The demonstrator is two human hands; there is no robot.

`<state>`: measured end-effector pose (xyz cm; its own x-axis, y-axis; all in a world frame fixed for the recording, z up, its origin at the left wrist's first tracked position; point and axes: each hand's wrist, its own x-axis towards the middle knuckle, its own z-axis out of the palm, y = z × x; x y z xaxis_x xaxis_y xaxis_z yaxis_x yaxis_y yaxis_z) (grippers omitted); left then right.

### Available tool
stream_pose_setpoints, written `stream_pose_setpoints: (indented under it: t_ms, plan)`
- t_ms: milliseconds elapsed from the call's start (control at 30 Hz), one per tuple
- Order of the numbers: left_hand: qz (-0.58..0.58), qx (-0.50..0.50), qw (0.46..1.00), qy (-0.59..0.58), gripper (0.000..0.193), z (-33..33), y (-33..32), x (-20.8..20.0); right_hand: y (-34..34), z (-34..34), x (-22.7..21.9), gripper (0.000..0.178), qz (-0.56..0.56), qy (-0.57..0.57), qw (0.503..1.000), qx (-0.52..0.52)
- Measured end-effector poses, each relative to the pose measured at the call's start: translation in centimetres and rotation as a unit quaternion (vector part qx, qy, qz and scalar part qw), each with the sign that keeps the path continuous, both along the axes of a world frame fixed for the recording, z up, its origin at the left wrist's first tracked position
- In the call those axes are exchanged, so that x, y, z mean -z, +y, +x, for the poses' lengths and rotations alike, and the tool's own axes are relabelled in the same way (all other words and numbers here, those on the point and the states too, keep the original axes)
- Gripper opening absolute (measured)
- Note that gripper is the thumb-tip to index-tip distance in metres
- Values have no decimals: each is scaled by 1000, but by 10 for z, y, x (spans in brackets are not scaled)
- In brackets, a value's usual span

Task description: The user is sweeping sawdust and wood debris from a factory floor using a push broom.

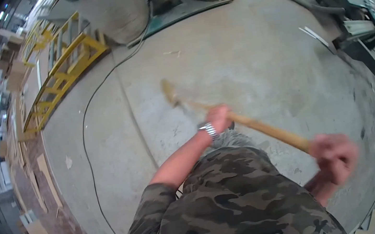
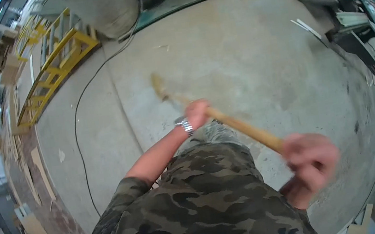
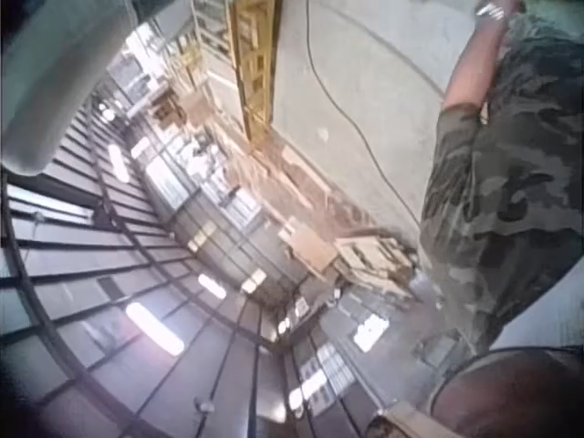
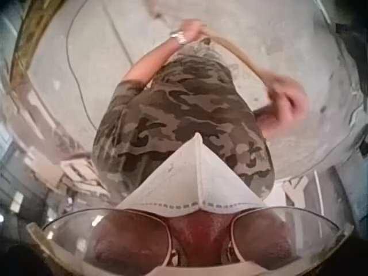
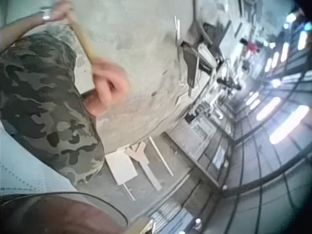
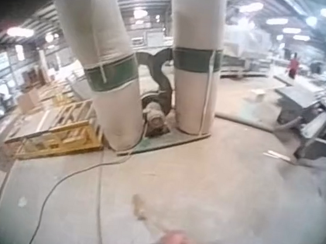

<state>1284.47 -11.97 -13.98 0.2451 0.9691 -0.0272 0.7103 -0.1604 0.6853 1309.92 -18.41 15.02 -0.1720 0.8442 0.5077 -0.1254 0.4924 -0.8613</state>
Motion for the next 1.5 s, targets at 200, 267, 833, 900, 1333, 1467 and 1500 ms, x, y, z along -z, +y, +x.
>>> stream_pose_setpoints:
  t_ms: [200,267,833,900,1333,1467,1500]
  plan:
    - [-84,98,991,34,10,36,23,-87,20,29,-77,16,107,35,969,-220]
    - [-25,132,990,53,8,25,25,-97,27,19,-88,34,85,22,958,-271]
    - [-32,-14,980,198,11,-314,201,110,154,-249,136,7,-268,-132,954,17]
    - [-103,-9,989,104,10,-268,219,101,134,-236,124,6,-308,-130,932,137]
    - [-4,471,880,-55,18,-110,125,-55,-49,-266,-93,26,-37,60,912,404]
    - [35,533,843,-68,18,-137,120,-117,-69,-266,-142,27,88,32,942,321]
    - [37,534,844,-46,17,-151,117,-134,-101,-249,-161,29,-63,-71,956,279]
